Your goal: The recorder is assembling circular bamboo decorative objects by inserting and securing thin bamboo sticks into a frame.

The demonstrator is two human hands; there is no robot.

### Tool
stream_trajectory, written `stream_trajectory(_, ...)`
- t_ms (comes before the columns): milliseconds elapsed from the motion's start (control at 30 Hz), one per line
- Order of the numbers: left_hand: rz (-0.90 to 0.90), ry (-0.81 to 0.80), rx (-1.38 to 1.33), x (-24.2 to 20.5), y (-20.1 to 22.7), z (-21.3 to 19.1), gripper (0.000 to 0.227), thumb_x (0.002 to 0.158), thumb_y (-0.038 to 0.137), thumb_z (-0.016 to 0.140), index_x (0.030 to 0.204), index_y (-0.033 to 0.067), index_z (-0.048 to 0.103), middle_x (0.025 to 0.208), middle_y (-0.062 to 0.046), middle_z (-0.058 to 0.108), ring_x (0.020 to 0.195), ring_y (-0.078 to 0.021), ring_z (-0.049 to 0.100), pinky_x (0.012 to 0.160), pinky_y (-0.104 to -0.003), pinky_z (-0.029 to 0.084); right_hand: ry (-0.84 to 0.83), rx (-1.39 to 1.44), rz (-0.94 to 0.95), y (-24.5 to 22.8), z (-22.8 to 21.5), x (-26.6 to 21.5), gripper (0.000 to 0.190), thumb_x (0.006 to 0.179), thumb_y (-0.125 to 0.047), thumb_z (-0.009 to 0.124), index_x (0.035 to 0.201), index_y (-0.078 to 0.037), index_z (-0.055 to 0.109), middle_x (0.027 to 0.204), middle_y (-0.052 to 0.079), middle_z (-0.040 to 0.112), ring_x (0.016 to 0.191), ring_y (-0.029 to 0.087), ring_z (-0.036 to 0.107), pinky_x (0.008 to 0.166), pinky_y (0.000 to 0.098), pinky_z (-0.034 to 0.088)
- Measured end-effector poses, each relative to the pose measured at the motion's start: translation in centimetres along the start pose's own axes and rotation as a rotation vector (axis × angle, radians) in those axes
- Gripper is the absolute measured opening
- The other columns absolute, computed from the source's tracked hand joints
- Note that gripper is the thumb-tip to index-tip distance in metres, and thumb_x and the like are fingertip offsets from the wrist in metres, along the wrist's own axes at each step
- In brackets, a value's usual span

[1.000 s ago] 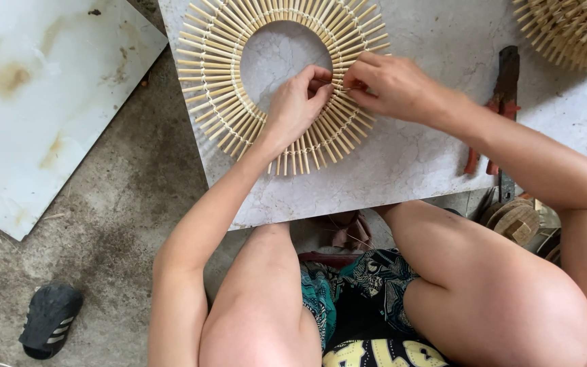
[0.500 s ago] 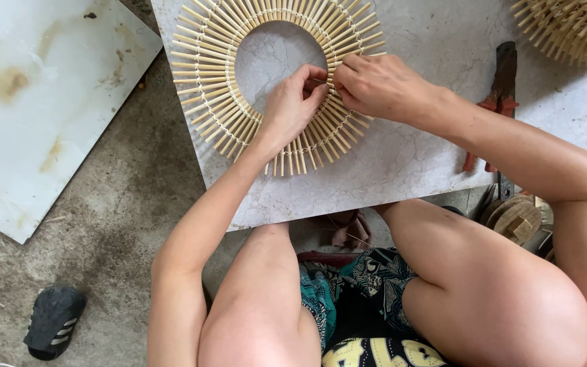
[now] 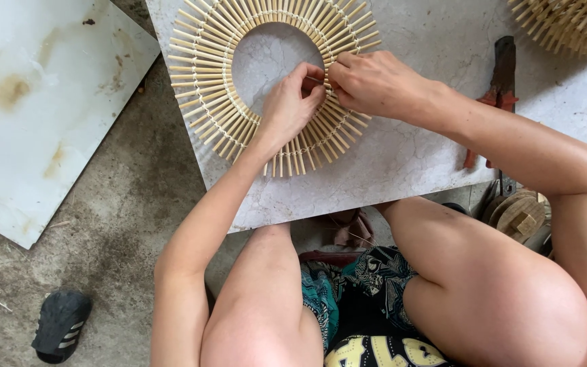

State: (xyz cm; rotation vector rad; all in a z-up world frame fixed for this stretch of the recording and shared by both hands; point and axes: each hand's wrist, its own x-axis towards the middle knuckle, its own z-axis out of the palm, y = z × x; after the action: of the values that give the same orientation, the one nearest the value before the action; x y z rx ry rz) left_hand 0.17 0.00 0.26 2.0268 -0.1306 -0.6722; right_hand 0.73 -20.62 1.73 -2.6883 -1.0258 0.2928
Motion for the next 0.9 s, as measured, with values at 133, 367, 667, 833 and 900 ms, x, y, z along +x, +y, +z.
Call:
stream_trajectory(133, 0.035, 0.008, 0.002, 0.0, -0.3, 0.0, 0.024, 0.096, 0.022, 0.064, 0.116, 0.0098, 0.067, 0.100, -0.003, 0.080, 0.087, -0.0165, 0.077, 0.081, -0.033, 0.059, 0.013, 0.006, -0.003, 0.0, 0.0, -0.2, 0.015, 0.094, -0.014, 0.067, 0.093, 0.001, 0.067, 0.087, 0.012, 0.067, 0.069, 0.025, 0.068, 0.060, 0.0376, 0.056)
stream_trajectory(367, 0.056, 0.014, -0.013, 0.1, -0.6, 0.0, 0.023, 0.095, 0.021, 0.065, 0.116, 0.0093, 0.067, 0.100, -0.004, 0.080, 0.088, -0.0163, 0.077, 0.081, -0.033, 0.060, 0.048, -0.028, -0.030, -0.2, 0.2, -0.1, 0.016, 0.093, -0.016, 0.068, 0.093, 0.000, 0.066, 0.087, 0.011, 0.066, 0.071, 0.025, 0.069, 0.059, 0.0378, 0.056)
stream_trajectory(667, 0.046, 0.017, -0.042, -0.2, -0.4, -0.1, 0.024, 0.096, 0.020, 0.065, 0.116, 0.0083, 0.068, 0.099, -0.005, 0.080, 0.086, -0.0167, 0.077, 0.080, -0.033, 0.059, 0.058, -0.010, 0.071, -0.7, 0.7, -0.4, 0.012, 0.090, -0.011, 0.066, 0.092, 0.000, 0.064, 0.088, 0.013, 0.067, 0.072, 0.027, 0.070, 0.065, 0.0398, 0.058)
stream_trajectory(833, 0.081, 0.034, -0.015, 0.1, -1.4, 0.6, 0.026, 0.096, 0.021, 0.066, 0.120, 0.0093, 0.067, 0.105, -0.004, 0.080, 0.091, -0.0149, 0.078, 0.083, -0.032, 0.060, 0.069, -0.012, 0.030, -0.2, 0.9, -0.8, 0.013, 0.091, -0.013, 0.068, 0.093, 0.000, 0.065, 0.087, 0.012, 0.066, 0.073, 0.026, 0.070, 0.062, 0.0392, 0.057)
stream_trajectory(900, 0.092, 0.057, -0.003, -0.2, -1.0, 0.6, 0.027, 0.097, 0.020, 0.065, 0.121, 0.0087, 0.066, 0.105, -0.004, 0.080, 0.091, -0.0160, 0.078, 0.082, -0.032, 0.060, 0.069, -0.030, 0.005, -0.1, 0.9, -0.6, 0.013, 0.092, -0.013, 0.068, 0.093, -0.001, 0.065, 0.086, 0.012, 0.066, 0.074, 0.025, 0.070, 0.062, 0.0384, 0.057)
